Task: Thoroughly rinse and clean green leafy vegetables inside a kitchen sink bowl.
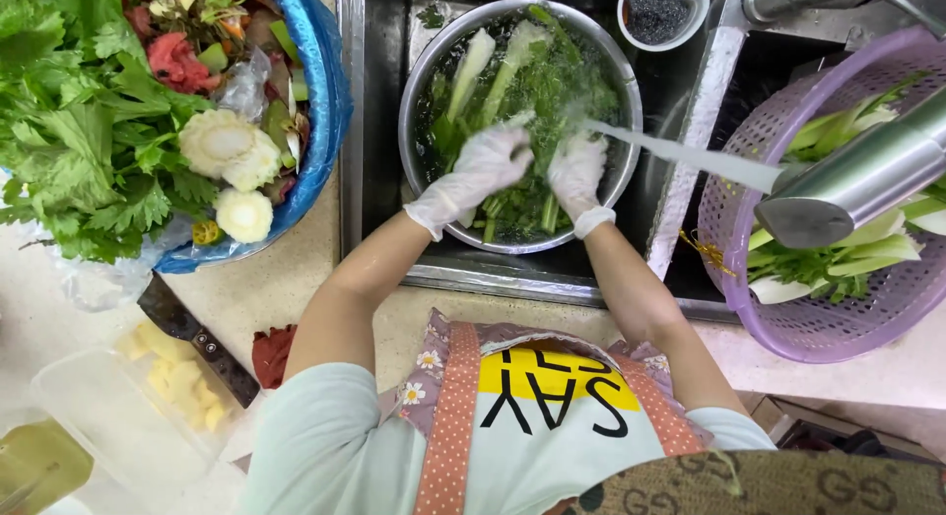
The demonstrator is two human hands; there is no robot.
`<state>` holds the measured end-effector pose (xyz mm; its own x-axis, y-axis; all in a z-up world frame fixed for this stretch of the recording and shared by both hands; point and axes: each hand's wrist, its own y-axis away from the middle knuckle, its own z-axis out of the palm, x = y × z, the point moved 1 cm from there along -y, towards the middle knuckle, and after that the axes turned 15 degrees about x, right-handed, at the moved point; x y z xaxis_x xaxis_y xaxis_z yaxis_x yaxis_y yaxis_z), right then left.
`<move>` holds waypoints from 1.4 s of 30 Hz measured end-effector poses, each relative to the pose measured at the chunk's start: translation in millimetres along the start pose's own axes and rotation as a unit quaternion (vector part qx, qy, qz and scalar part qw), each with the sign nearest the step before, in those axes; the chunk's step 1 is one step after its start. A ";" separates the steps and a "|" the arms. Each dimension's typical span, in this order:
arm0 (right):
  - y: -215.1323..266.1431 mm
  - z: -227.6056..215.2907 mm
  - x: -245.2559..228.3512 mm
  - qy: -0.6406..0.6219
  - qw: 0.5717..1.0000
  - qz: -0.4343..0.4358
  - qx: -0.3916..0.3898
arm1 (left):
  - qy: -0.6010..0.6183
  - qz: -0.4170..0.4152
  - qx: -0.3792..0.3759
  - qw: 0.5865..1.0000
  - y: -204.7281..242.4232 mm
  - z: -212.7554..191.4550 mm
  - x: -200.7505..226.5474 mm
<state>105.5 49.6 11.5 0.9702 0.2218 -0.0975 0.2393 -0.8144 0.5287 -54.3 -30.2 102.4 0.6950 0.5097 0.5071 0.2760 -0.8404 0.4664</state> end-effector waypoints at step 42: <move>-11.5 33.5 41.7 -0.692 0.716 0.078 0.041 | 0.135 -0.033 0.066 0.988 28.3 40.3 0.3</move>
<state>144.5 50.3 -26.9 0.0791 -0.5737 -0.8152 0.0705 -0.8125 0.5787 -19.5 -61.2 86.5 0.4742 0.5806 0.6618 0.4115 -0.8107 0.4164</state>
